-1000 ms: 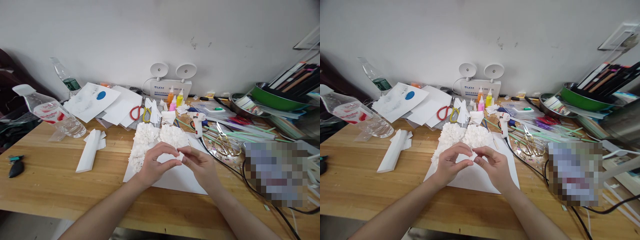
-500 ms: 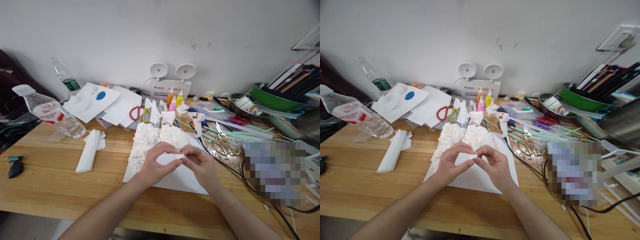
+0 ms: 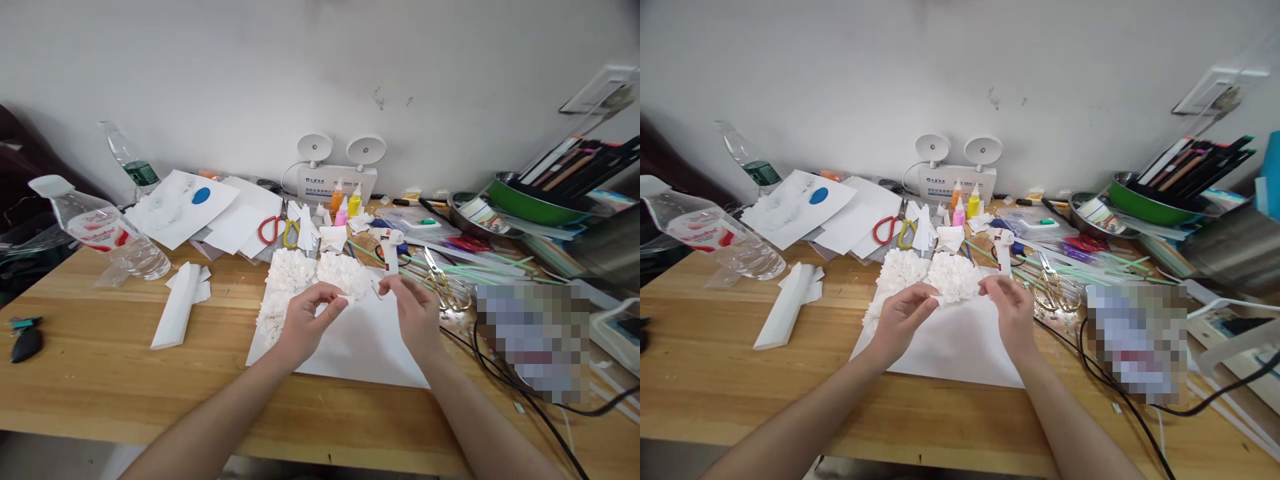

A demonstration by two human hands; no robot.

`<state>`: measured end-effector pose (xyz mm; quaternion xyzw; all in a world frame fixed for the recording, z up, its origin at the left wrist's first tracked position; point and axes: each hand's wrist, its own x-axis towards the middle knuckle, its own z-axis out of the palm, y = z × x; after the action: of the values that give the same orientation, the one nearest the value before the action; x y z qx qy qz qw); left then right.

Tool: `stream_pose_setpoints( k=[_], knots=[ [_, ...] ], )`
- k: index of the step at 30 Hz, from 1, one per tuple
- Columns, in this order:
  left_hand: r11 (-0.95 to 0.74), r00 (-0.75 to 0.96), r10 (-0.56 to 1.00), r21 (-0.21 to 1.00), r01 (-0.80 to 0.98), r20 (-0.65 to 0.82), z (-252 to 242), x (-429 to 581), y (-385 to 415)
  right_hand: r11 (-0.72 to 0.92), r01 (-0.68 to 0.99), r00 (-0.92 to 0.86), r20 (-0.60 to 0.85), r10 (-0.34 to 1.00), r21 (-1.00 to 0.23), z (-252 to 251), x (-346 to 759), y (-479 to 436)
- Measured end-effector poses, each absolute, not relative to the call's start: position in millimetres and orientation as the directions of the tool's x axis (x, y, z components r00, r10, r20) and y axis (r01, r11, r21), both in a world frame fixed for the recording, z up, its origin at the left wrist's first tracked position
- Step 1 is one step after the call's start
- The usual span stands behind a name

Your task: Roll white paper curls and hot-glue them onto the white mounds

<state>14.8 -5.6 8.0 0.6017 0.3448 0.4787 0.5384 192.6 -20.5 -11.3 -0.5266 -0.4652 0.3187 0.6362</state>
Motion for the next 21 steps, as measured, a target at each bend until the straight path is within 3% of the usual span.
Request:
stream_pose_setpoints(
  k=[3, 5, 8, 14, 21],
  knots=[
    [-0.057, 0.309, 0.945, 0.982, -0.179, 0.111, 10, 14, -5, 0.08, 0.3, 0.557, 0.243, 0.795, -0.951, -19, 210, -2],
    [-0.012, 0.302, 0.95, 0.975, -0.222, 0.081, 12, 14, -4, -0.11, 0.529, 0.582, 0.265, 0.769, -0.842, -22, 220, 12],
    [0.023, 0.29, 0.956, 0.969, -0.247, 0.051, 14, 13, -5, -0.217, 0.617, 0.602, 0.275, 0.75, -0.757, -23, 228, 32],
    [0.021, 0.282, 0.957, 0.961, -0.274, 0.059, 19, 12, -5, -0.259, 0.634, 0.59, 0.239, 0.771, -0.729, -24, 232, 61],
    [0.024, 0.18, 0.983, 0.954, -0.299, 0.031, 19, 8, -1, -0.025, 0.467, 0.463, 0.221, 0.858, -0.884, -4, 234, 43]
  ],
)
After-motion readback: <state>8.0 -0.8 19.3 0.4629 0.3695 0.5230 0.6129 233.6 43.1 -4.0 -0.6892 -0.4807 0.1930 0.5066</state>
